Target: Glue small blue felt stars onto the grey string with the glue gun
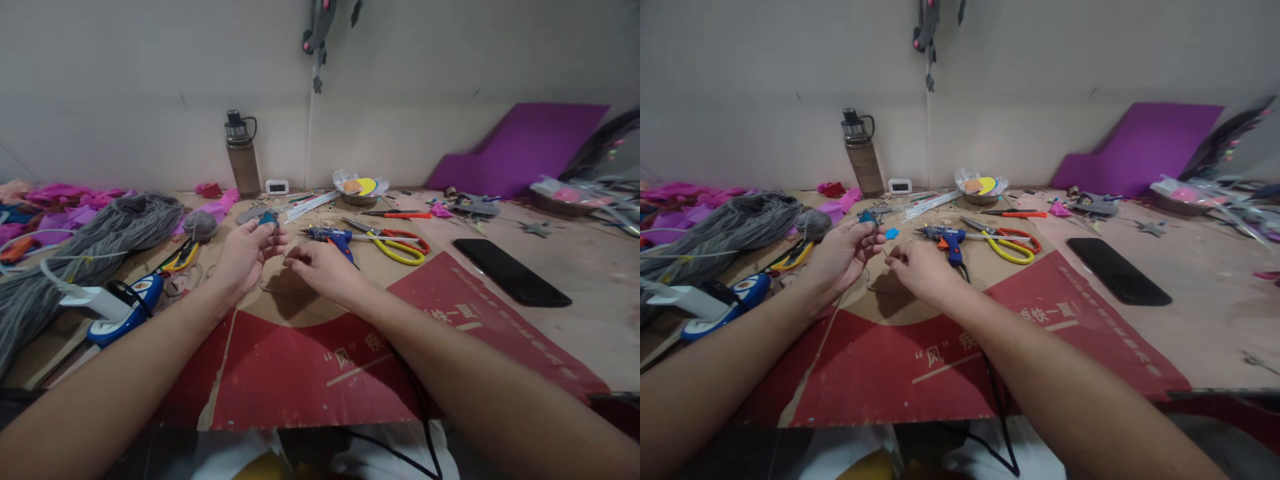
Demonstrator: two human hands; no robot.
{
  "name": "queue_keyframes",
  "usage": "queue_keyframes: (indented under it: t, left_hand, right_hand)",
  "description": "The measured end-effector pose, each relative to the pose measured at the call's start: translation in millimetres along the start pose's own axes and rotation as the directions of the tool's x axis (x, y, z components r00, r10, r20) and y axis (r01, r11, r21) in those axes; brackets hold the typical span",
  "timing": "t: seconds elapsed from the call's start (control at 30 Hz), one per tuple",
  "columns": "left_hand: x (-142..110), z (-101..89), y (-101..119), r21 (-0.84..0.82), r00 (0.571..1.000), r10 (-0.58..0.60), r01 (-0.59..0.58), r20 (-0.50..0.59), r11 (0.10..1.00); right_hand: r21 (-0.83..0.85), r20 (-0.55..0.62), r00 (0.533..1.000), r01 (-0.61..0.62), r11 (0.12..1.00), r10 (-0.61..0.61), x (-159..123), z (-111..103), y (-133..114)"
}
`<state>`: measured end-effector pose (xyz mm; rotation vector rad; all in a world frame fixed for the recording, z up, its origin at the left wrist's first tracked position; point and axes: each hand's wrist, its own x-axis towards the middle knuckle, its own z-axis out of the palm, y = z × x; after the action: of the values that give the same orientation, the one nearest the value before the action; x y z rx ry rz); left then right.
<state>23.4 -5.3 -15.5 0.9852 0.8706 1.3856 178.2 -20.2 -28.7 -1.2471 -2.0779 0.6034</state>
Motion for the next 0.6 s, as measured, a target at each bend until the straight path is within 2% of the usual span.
queue_keyframes:
  t: [0.07,0.13,0.2,0.27,0.33,0.4,0.47,0.6]
  left_hand:
    - [1,-0.8,0,-0.009,1.000,0.020,-0.020,0.000,1.000]
    - [3,-2.0,0,-0.017,0.999,0.035,-0.036,-0.009,0.999]
    - [4,-3.1,0,-0.031,0.999,0.043,-0.044,-0.027,0.999]
    - [5,-3.8,0,-0.045,0.998,0.046,-0.047,-0.042,0.998]
    - [5,-4.2,1,-0.051,0.998,0.046,-0.049,-0.051,0.997]
    - [6,-4.5,1,-0.050,0.998,0.043,-0.046,-0.054,0.998]
    - [7,-5.2,1,-0.053,0.997,0.036,-0.039,-0.061,0.998]
    - [9,-8.9,-1,-0.077,0.996,0.025,-0.032,-0.082,0.997]
  right_hand:
    - [-0.047,-0.063,0.998,-0.031,0.998,0.028,4,-15,6]
    - [-0.186,-0.227,0.971,-0.125,0.975,0.081,7,-30,16]
    - [-0.380,-0.318,0.933,-0.288,0.879,0.168,9,-41,28]
    - [-0.550,-0.231,0.933,-0.360,0.754,0.276,11,-44,40]
    - [-0.627,-0.107,0.929,-0.339,0.701,0.353,11,-40,52]
    - [-0.632,-0.081,0.928,-0.330,0.701,0.365,12,-34,60]
    - [-0.562,-0.130,0.909,-0.397,0.726,0.396,13,-31,65]
    - [-0.255,-0.221,0.843,-0.536,0.805,0.491,18,-36,61]
